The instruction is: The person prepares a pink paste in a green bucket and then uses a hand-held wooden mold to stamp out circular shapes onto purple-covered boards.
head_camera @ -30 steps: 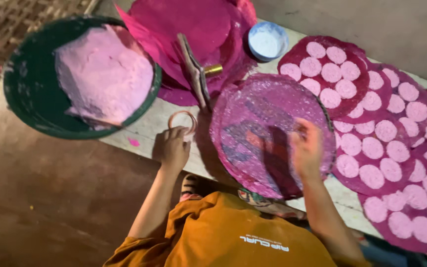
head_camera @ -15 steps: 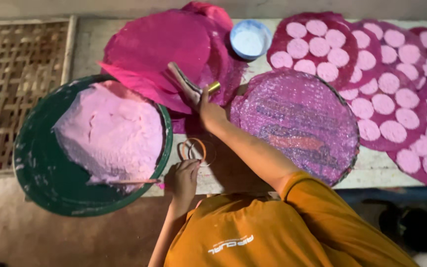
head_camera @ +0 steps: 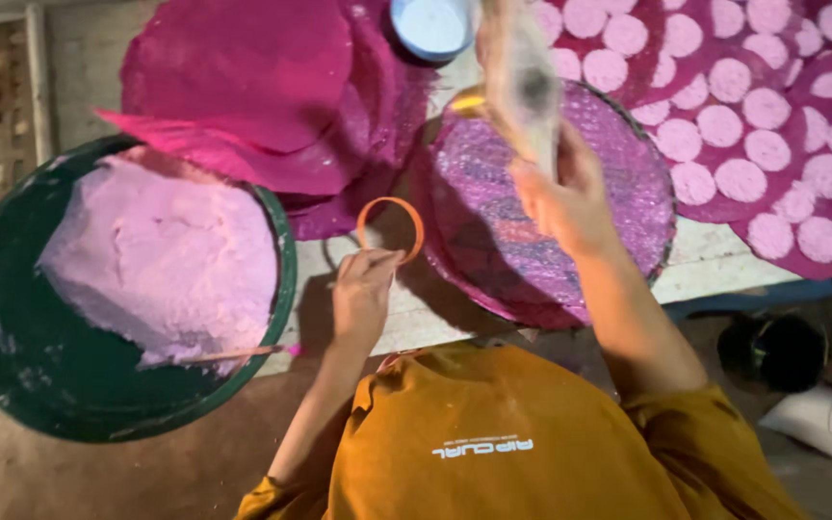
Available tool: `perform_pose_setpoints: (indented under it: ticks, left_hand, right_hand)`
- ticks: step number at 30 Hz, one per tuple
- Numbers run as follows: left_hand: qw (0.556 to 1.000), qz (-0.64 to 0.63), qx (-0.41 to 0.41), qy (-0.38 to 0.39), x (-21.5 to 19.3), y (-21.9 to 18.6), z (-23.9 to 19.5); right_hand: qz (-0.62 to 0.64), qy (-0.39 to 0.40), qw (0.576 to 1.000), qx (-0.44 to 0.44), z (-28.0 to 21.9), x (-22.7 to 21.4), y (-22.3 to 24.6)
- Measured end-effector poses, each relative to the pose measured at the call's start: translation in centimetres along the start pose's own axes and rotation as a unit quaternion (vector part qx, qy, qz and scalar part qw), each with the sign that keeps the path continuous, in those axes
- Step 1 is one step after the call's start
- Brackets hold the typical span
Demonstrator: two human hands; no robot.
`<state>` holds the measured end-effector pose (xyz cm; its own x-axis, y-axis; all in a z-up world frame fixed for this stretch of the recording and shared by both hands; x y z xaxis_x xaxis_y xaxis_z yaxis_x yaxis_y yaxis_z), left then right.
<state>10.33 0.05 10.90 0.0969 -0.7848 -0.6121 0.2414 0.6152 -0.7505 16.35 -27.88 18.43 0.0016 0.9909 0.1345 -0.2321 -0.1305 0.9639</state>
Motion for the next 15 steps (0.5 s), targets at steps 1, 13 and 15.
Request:
perform_pose_setpoints:
  ticks: [1, 13, 15]
  left_hand:
    - [0.999, -0.013, 0.020, 0.024, 0.9, -1.5, 0.4]
    - [0.968, 0.031, 0.244, 0.045, 3.9, -22.7, 5.4]
    - [0.919, -0.080, 0.202, 0.328, 7.4, -24.0, 3.4]
  right_hand:
    - [0.004, -0.022, 1.000, -0.017, -1.3, -1.8, 1.1]
    - [-0.124, 0.180, 0.973, 0.079, -12.3, -9.8, 7.1]
    - [-0.214, 0.305, 0.928, -0.025, -13.6, -8.3, 10.3]
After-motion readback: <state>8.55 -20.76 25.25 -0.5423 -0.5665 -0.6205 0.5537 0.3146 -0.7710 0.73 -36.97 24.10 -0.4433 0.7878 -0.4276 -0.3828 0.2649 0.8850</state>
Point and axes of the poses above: each hand's wrist, its own z-axis towards the middle knuckle, its own x-axis out of the palm, y = z × x, the point moved 7 cm from there along z, towards the middle knuckle, and after that the axes turned 9 degrees about -x, right-handed, at the moved point
